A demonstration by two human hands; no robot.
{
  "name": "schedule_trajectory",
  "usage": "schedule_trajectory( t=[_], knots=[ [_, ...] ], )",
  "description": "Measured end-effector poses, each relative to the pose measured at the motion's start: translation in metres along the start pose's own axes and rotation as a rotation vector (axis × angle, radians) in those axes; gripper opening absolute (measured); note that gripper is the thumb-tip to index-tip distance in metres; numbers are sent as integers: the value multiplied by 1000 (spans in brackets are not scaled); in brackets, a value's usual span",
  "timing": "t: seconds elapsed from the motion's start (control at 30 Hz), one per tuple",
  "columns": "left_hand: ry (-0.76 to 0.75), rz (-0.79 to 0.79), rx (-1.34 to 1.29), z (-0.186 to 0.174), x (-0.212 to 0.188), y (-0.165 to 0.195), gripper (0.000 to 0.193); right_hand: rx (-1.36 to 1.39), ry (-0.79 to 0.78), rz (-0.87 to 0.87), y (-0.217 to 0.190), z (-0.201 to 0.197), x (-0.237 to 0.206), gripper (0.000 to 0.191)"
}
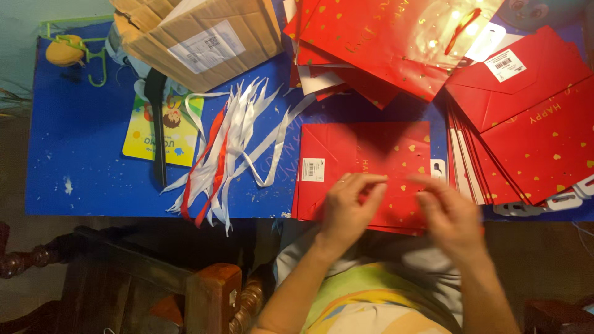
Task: The person threads white and red ribbons through the plastic handles of red gift bags and ties them into knots. They repeat this process on multiple bags, stacking the finished ones on the table.
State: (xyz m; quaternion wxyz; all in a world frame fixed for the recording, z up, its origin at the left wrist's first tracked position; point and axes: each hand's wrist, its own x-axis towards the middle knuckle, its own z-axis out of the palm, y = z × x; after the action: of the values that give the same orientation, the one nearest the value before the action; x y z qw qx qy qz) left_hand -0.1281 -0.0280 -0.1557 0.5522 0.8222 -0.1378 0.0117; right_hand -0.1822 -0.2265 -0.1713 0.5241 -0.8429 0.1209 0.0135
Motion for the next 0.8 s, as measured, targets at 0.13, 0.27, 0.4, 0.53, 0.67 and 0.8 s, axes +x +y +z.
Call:
schedule_trajectory(
  t=[0.13,0.27,0.4,0.53,0.67,0.8],
  knots=[
    [-110,128,380,37,9,9,58,624,151,-74,7,-41,-3,28],
    [-101,195,579,63,14,19,94,755,152,-9,8,-48,-3,27],
    [-127,191,613,61,12,18,86,648,132,45,4,-39,3,35],
    [-152,115,451,33,15,7,68,554,112,98,1,-27,5,35],
    [-312,-260,176,12,12,4,36,268,113,-106,-1,-9,6,28],
    [-209,-301,-279,4,10,-4,21,274,93,-120,-11,9,8,24]
  ],
)
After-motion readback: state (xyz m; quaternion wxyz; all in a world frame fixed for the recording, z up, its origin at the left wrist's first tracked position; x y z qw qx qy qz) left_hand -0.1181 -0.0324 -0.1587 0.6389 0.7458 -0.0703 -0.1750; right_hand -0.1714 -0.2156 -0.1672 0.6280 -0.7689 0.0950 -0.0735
